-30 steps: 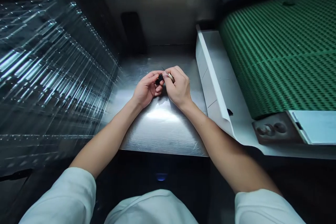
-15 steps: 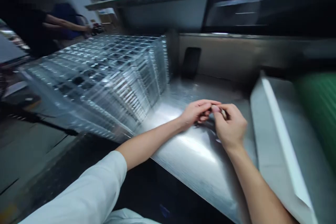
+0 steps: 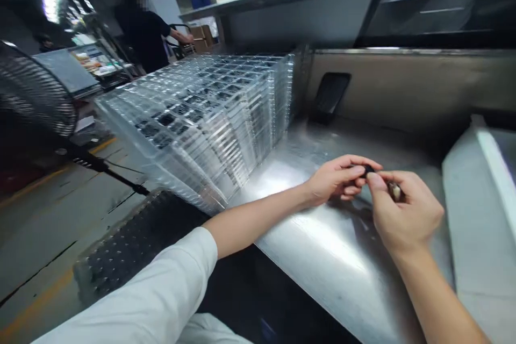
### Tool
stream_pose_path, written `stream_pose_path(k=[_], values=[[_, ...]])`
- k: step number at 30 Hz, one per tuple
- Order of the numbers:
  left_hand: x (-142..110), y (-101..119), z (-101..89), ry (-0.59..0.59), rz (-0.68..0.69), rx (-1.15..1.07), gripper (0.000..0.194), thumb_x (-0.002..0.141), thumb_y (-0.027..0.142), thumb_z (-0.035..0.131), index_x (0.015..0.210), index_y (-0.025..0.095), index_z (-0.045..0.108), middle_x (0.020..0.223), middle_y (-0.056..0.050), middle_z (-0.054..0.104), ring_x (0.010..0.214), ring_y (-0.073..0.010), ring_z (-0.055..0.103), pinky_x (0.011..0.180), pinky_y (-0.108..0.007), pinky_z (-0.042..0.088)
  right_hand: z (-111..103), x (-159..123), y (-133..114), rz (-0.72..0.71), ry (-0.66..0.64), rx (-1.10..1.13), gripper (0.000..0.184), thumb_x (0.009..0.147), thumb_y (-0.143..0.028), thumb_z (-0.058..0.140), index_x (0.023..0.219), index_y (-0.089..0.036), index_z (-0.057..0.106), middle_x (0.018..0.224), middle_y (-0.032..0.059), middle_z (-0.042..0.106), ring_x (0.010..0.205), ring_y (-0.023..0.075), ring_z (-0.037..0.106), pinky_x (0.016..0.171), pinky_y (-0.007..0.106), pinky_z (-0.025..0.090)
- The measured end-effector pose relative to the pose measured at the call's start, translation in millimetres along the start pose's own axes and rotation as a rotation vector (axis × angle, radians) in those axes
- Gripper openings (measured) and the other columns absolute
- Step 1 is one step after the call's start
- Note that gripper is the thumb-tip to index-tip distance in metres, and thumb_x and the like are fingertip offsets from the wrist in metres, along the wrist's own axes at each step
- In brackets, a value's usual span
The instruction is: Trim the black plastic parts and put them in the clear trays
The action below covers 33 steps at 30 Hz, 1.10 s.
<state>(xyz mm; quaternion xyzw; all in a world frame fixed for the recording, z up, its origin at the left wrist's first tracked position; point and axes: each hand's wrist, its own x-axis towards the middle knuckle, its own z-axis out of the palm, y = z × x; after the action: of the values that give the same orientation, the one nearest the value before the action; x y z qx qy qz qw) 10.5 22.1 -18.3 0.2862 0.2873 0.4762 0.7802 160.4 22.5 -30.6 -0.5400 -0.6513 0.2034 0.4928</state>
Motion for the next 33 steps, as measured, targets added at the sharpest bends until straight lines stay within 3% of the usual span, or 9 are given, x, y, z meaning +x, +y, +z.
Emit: stream_pose_path(k=[6, 10, 13, 15, 19, 33], values=[[-10, 4, 10.0, 0.082, 0.012, -0.025, 0.027, 0.086, 0.032, 0.077, 0.108, 0.02, 0.066, 0.071, 0.004, 0.051, 0.051, -0.0069, 0.039, 0.046, -0.019, 0.026, -2, 0, 1, -0.041, -0.036, -0.007, 0.03, 0.095, -0.052, 0.059, 0.081, -0.026, 0.068, 0.074, 0.0045, 0.065, 0.064, 0.0211, 0.055, 0.063, 0.039, 0.044], [-9, 6, 12.2, 0.146, 0.025, -0.063, 0.023, 0.09, 0.029, 0.074, 0.11, 0.021, 0.063, 0.073, 0.004, 0.05, 0.051, -0.0061, 0.039, 0.047, -0.018, 0.026, -4, -1, 3, -0.113, -0.047, -0.04, 0.03, 0.101, -0.047, 0.058, 0.085, -0.024, 0.067, 0.082, 0.0044, 0.067, 0.071, 0.0199, 0.059, 0.067, 0.035, 0.045], [-8, 5, 11.3, 0.183, 0.048, -0.059, 0.021, 0.092, 0.029, 0.073, 0.11, 0.022, 0.064, 0.074, 0.004, 0.049, 0.051, -0.0058, 0.039, 0.047, -0.018, 0.026, -6, -4, 5, -0.178, -0.093, -0.067, 0.039, 0.109, -0.048, 0.045, 0.091, -0.024, 0.069, 0.094, 0.0067, 0.069, 0.086, 0.0215, 0.065, 0.075, 0.034, 0.047], [-8, 4, 9.7, 0.186, 0.063, -0.041, 0.02, 0.093, 0.029, 0.072, 0.11, 0.023, 0.064, 0.074, 0.004, 0.049, 0.051, -0.0056, 0.038, 0.047, -0.018, 0.026, -6, -6, 6, -0.18, -0.103, -0.117, 0.045, 0.112, -0.048, 0.038, 0.092, -0.024, 0.07, 0.098, 0.0072, 0.068, 0.088, 0.0212, 0.066, 0.075, 0.034, 0.046], [-7, 2, 7.5, 0.16, 0.09, -0.01, 0.021, 0.093, 0.029, 0.071, 0.111, 0.023, 0.065, 0.073, 0.004, 0.05, 0.051, -0.0059, 0.039, 0.047, -0.018, 0.026, -5, -8, 6, -0.175, -0.126, -0.226, 0.041, 0.111, -0.048, 0.043, 0.088, -0.024, 0.068, 0.097, 0.0063, 0.067, 0.08, 0.019, 0.064, 0.068, 0.032, 0.042], [-8, 2, 8.9, 0.202, 0.082, 0.038, 0.022, 0.09, 0.032, 0.075, 0.109, 0.022, 0.069, 0.069, 0.004, 0.049, 0.05, -0.0053, 0.036, 0.047, -0.018, 0.026, -3, -11, 6, -0.205, -0.122, -0.281, 0.039, 0.111, -0.046, 0.046, 0.088, -0.023, 0.068, 0.092, 0.0052, 0.067, 0.072, 0.0167, 0.061, 0.062, 0.031, 0.038]])
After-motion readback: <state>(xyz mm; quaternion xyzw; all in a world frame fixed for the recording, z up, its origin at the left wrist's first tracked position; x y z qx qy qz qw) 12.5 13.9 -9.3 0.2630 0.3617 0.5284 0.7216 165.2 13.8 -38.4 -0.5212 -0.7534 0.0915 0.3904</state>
